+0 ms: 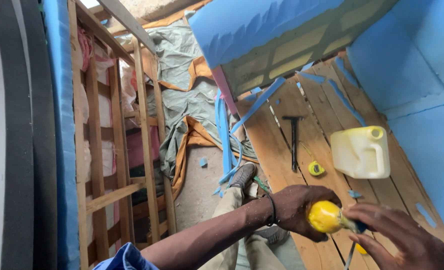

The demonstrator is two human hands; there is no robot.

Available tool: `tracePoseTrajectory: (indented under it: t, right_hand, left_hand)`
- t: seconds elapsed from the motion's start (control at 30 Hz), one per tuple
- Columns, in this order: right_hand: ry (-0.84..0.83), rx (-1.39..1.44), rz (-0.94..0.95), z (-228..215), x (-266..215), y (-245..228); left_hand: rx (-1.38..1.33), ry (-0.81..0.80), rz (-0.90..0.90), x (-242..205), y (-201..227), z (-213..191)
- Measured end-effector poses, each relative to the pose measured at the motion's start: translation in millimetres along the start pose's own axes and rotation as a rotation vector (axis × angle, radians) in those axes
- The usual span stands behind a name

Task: The person pours a liquid from a large white container into a small yellow bottle, then secures the cap. They then pick up a large black foam sheet and use a tape measure and a pencil to measure and mark the foam.

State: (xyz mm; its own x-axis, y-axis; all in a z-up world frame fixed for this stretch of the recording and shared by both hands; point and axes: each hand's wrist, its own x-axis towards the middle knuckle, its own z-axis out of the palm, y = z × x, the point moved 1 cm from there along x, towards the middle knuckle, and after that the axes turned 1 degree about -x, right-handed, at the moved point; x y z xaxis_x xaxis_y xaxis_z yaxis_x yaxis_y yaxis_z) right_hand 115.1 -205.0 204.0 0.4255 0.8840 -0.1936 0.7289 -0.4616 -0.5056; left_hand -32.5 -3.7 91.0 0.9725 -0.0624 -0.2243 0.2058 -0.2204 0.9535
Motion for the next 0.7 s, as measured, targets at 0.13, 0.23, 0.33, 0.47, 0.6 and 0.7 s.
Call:
tracePoseTrajectory:
  t: [0.13,0.23,0.33,0.47,0.6,0.7]
  right_hand:
    - [-0.015,-0.031,-0.151,3.8,-5.3,15.3]
    - [0.03,-0.085,-0.21,9.8,-9.3,18.4]
    - [0.031,-0.215,-0.523,20.1,-17.4,50.1]
    - [-0.101,-0.286,-0.501,40.4,-30.4,89.3]
    - [-0.279,-0.232,-0.469,29.1,-22.5,100.3]
    - [-0.227,-0.149,-0.013,0.5,-26.8,40.2]
  left_hand:
    - [-0.085,-0.2,-0.084,3.1,10.9,-22.0]
    - [-0.101,-0.323,-0.076,4.4,10.9,-26.7]
    - [-0.169,-0.432,-0.11,8.6,12.2,-24.6]
    - [-0.206,-0.544,-0.107,12.5,9.3,-18.0]
    - [-0.148,-0.469,-0.076,14.7,16.3,-17.3]
    - [-0.005,-0.301,-0.071,16.7,10.4,-1.7]
